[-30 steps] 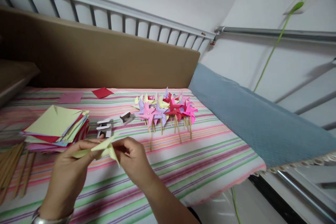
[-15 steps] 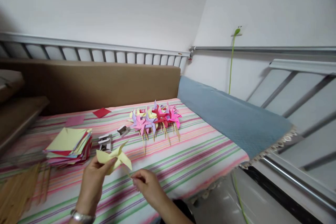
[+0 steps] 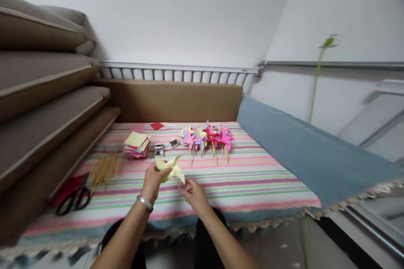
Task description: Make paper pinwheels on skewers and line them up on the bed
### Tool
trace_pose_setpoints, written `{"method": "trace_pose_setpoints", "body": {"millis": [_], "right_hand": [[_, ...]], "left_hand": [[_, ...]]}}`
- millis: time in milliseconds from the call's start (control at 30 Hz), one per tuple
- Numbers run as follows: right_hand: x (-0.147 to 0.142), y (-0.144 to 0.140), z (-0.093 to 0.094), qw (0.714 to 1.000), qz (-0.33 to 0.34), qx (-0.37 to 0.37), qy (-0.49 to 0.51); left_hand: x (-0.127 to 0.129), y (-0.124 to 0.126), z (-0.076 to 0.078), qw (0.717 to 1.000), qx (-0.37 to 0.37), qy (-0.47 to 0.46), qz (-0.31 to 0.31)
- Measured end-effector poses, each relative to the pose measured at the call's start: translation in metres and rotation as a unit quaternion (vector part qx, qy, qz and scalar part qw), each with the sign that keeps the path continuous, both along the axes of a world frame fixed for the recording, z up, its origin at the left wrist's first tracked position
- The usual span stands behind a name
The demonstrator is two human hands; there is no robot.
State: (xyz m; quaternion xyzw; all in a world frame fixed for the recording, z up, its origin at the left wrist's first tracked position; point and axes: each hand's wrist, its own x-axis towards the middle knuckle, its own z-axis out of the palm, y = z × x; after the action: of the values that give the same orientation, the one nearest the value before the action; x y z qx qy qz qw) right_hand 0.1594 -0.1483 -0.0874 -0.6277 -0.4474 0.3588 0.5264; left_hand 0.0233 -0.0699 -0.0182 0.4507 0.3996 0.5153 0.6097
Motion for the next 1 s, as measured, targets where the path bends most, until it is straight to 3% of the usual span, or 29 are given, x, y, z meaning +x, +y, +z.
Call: {"method": "trace_pose_setpoints", "body": {"millis": [333,500,567,667,867,933,1000], "right_hand": [[-0.01,-0.024,0.016,0.998,0.026,-0.018,-0.058],[-0.012,-0.026,0.008,0.996,0.011,-0.018,-0.083],[-0.004,-0.023,0.002,0.995,-0.009,-0.026,-0.095],[0.022,-0.01,-0.009,0.991,-0.053,-0.05,-0.111],[0.093,0.032,-0.028,0.976,-0.126,-0.118,-0.131],[0.105,0.051,-0.033,0.973,-0.138,-0.132,-0.129],[0.111,0.07,-0.039,0.971,-0.148,-0.137,-0.126]], "left_hand": [[-0.011,-0.03,0.012,1.0,0.004,-0.023,-0.011],[-0.008,-0.03,0.013,0.999,0.008,-0.019,-0.03],[-0.013,-0.024,0.006,0.999,0.019,0.001,-0.027],[-0.038,-0.013,-0.026,0.986,0.086,0.139,0.035],[-0.126,-0.021,-0.143,0.877,0.245,0.407,0.072],[-0.143,-0.03,-0.168,0.843,0.272,0.458,0.073],[-0.149,-0.035,-0.179,0.822,0.303,0.477,0.073]]}}
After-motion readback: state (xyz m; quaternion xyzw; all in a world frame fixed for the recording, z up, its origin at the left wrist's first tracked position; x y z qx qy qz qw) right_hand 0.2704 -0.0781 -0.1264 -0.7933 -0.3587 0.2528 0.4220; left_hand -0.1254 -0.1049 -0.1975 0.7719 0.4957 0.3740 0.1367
